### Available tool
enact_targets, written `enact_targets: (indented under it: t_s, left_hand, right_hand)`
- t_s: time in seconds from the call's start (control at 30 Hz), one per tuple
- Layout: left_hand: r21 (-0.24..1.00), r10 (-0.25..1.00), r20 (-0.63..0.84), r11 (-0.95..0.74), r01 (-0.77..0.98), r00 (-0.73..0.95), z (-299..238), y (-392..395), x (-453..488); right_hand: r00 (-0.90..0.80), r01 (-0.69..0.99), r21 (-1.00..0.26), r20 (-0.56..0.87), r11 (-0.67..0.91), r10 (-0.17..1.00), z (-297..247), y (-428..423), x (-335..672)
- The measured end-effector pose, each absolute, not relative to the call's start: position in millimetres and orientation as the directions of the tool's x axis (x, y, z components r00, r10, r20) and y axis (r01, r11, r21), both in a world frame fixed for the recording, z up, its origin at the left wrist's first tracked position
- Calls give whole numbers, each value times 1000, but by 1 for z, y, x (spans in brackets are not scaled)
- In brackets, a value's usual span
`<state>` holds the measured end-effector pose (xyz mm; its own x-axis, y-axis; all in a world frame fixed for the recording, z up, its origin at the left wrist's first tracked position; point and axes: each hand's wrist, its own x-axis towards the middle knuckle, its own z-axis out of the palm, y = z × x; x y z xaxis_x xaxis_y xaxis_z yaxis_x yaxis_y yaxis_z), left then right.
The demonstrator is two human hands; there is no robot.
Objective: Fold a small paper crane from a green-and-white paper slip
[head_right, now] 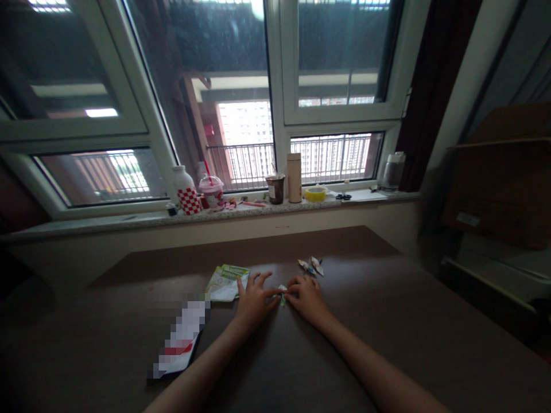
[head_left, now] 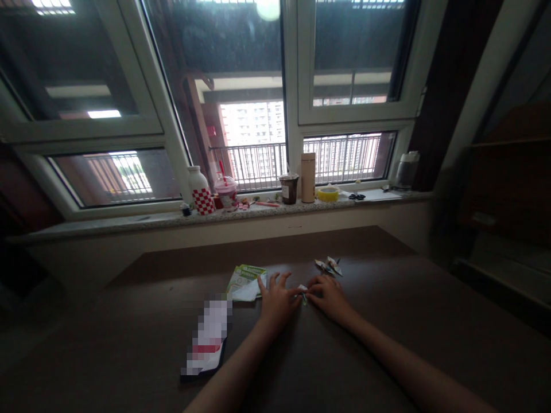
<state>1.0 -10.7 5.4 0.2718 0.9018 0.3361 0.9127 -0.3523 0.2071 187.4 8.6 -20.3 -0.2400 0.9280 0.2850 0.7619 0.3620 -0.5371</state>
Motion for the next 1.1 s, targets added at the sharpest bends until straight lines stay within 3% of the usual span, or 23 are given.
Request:
enact_targets:
  t_s: [0.27,1.1]
  left_hand:
    - [174,892,351,-360,916,284,4,-10,1]
    - [189,890,364,-360,914,275,3,-12,0]
  right_hand:
    - [-183,745,-583,289,325,940,-21,11,186]
    - [-215,823,-463,283,329,935,-17,5,182]
